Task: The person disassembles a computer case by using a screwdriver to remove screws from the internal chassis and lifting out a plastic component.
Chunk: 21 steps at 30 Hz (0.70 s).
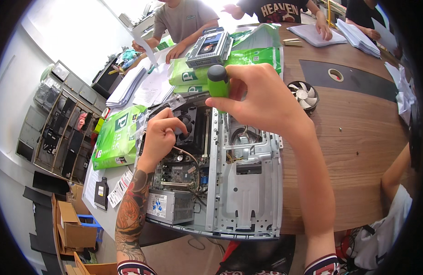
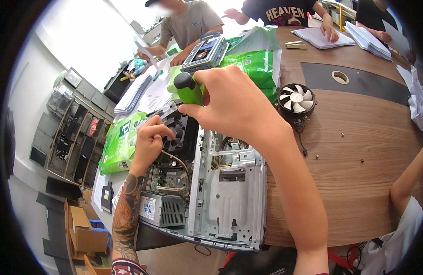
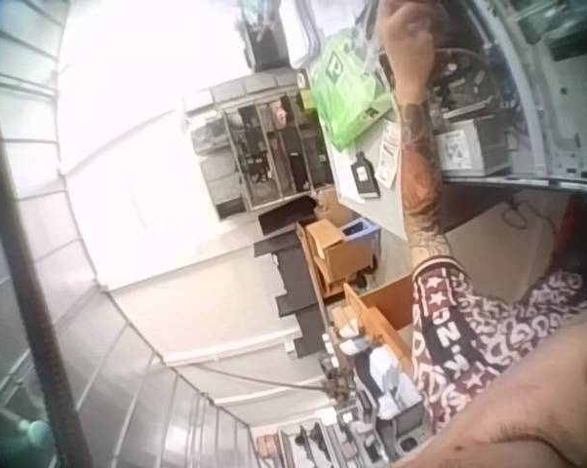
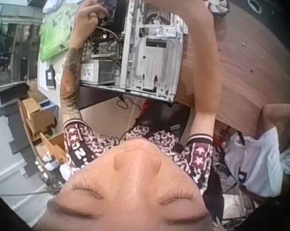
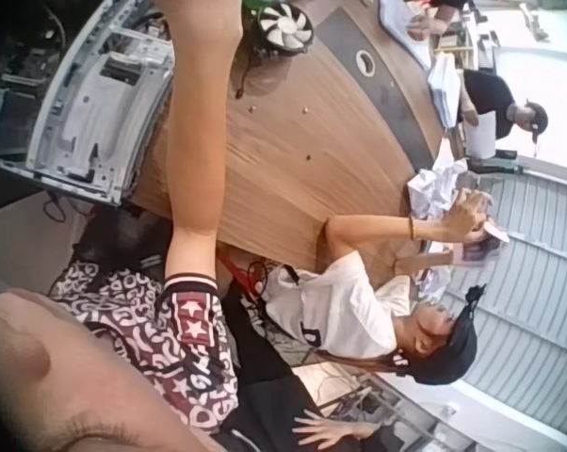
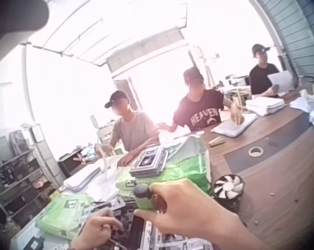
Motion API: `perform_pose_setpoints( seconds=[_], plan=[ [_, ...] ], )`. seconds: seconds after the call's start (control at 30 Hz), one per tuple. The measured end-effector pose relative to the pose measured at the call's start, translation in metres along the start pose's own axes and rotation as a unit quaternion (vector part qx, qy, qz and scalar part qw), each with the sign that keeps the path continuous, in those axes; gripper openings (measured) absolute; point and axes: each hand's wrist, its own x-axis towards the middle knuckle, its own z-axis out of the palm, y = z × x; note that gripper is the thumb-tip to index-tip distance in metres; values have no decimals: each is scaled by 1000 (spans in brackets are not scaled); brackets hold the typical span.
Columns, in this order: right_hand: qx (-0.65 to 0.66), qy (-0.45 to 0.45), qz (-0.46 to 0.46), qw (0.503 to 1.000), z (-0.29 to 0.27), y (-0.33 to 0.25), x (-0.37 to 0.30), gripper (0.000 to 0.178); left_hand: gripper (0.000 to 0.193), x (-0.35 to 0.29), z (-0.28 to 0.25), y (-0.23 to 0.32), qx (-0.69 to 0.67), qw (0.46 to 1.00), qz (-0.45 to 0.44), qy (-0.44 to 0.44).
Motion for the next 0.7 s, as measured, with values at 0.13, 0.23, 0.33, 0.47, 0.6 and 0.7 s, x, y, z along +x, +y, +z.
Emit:
perform_pose_setpoints(
  seconds=[0.13,0.23,0.33,0.47,0.6,0.7],
  plan=[
    [-5,0,-5,1000,1,1,0,33,32,-3,7,-5,-48,999,-19,4],
    [-4,-5,0,1000,0,-1,0,33,26,-3,6,-6,-84,996,-30,3],
    [1,2,0,1000,-1,0,0,32,19,-3,5,-4,-7,997,-42,-57],
    [-3,-8,16,1000,-3,-3,0,31,21,0,21,2,-30,997,61,25],
    [-2,-3,14,1000,-5,-2,-1,31,36,-2,14,6,-108,992,-16,59],
    [-7,-4,16,1000,-6,-2,-1,30,45,-1,12,11,-152,983,-63,87]
  ],
)
